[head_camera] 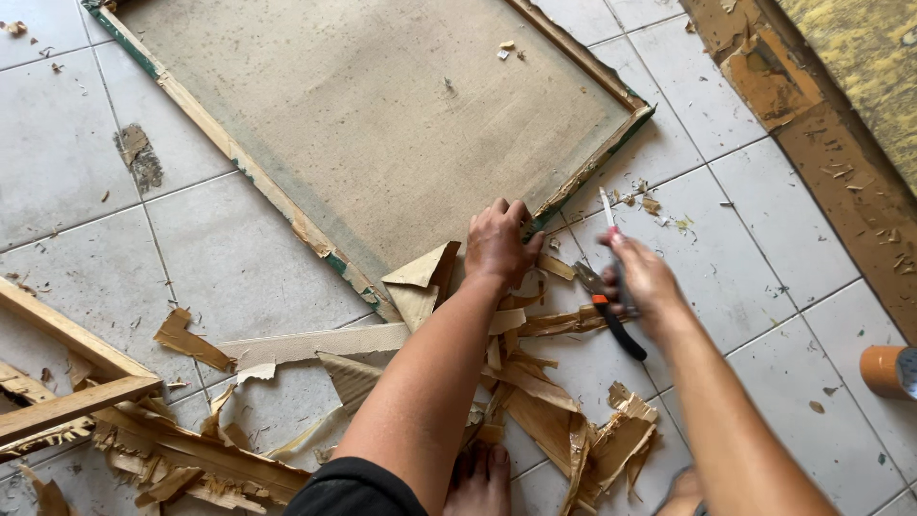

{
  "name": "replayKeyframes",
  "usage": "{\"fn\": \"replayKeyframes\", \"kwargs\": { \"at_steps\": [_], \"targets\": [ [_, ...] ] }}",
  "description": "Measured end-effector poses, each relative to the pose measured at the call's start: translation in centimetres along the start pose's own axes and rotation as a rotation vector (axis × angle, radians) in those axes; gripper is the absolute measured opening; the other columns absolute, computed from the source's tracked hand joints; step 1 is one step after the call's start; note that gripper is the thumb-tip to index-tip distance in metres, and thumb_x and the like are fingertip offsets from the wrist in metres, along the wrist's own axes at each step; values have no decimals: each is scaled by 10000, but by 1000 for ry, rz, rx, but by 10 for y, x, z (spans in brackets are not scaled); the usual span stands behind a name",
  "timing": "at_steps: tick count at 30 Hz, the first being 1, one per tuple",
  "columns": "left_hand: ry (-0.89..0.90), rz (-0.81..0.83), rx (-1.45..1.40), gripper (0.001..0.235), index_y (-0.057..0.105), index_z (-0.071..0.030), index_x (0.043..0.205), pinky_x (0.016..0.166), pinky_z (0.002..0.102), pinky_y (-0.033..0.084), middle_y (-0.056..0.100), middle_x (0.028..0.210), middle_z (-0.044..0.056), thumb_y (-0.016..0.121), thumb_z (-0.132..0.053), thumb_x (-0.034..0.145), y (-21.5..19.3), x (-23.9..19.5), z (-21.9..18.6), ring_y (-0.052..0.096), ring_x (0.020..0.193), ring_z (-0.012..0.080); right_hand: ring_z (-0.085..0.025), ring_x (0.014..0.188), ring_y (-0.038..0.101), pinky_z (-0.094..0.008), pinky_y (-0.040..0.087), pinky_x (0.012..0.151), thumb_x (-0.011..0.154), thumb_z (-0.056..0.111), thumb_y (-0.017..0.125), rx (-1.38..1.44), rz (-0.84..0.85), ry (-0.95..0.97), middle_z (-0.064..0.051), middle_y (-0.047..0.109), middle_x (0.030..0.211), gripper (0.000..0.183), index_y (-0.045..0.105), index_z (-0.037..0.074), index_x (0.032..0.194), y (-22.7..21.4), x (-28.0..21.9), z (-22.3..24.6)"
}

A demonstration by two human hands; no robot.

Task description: The person removes staples and strips of paper from the edge of a wooden frame using pliers and a screwdriver. They pull away the paper and wood fragments by hand as they work along the frame's edge.

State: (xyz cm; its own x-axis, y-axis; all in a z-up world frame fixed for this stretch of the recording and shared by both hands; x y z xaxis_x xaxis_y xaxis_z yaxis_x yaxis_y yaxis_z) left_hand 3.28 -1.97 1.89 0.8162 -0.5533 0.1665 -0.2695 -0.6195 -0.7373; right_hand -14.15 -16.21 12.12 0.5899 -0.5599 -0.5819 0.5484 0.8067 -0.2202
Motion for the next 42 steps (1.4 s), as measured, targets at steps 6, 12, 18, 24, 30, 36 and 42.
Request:
{"fn": "replayKeyframes", "kwargs": {
  "at_steps": [6, 12, 18, 24, 30, 36, 42],
  "targets": [
    [-8, 13, 28, 395, 626, -235, 1072, 914, 487, 535, 606, 1020, 35, 850, -474, 851, -2, 1, -2, 711, 1001, 337, -384, 1431, 529, -625, 580, 1040, 1035, 474, 734, -1231, -424, -323, 11, 572, 1567, 592, 635, 435, 1617, -64, 46, -55],
    [1, 19, 35, 383, 617, -232, 1077, 917, 490, 535, 607, 1025, 38, 838, -441, 844, -3, 0, -2, 715, 1008, 340, -250, 942, 837, -395, 694, 805, 974, 337, 869, -1433, -111, -354, -85, 846, 1014, 278, 837, 163, 1188, -26, -8, -78],
    [4, 20, 29, 378, 615, -236, 1090, 916, 493, 533, 597, 1023, 40, 831, -428, 847, -1, 1, -2, 715, 1013, 338, -510, 1270, 739, -646, 567, 1001, 1036, 591, 596, -816, -181, 42, -245, 859, 1193, 612, 895, 78, 1181, -30, -8, -37],
    [6, 24, 39, 381, 615, -237, 1093, 925, 482, 536, 601, 1025, 37, 831, -433, 849, -6, 0, -3, 721, 1019, 326, -470, 1480, 455, -701, 532, 1077, 1104, 446, 672, -1163, -275, -347, -101, 541, 1557, 380, 813, 125, 1251, -13, 34, 10],
    [7, 34, 35, 364, 620, -230, 1093, 922, 491, 536, 605, 1023, 53, 822, -421, 858, -9, 3, -6, 720, 1010, 341, -420, 1606, 518, -804, 395, 1197, 1150, 355, 632, -1619, -194, -677, -193, 654, 1577, 330, 767, 108, 1323, 19, 40, 25],
    [2, 31, 33, 383, 621, -230, 1100, 926, 498, 537, 603, 1025, 52, 820, -446, 854, -4, 3, -4, 721, 1019, 343, -369, 1413, 681, -746, 465, 1196, 1157, 402, 625, -1915, -130, -701, -167, 697, 1411, 330, 769, 141, 1297, 12, 77, 11],
    [15, 6, 43, 385, 617, -221, 1092, 911, 501, 534, 600, 1018, 63, 824, -420, 835, -4, 2, -4, 717, 1002, 355, -284, 955, 809, -445, 719, 809, 1222, 478, 471, -2000, -20, -746, -104, 707, 988, 476, 732, 96, 1109, 6, 82, 35]
  ]
}}
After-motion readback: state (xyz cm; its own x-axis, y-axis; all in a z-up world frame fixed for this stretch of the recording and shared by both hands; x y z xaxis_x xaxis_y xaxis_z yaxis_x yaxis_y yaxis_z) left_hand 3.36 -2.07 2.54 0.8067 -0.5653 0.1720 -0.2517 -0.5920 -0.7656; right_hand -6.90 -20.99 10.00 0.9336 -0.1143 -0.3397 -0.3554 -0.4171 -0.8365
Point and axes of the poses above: each hand's wrist, its own x-axis towards the middle knuckle, its own y-axis out of the palm, z = x × y, the point moved 4 cm from there along x, towards the middle knuckle
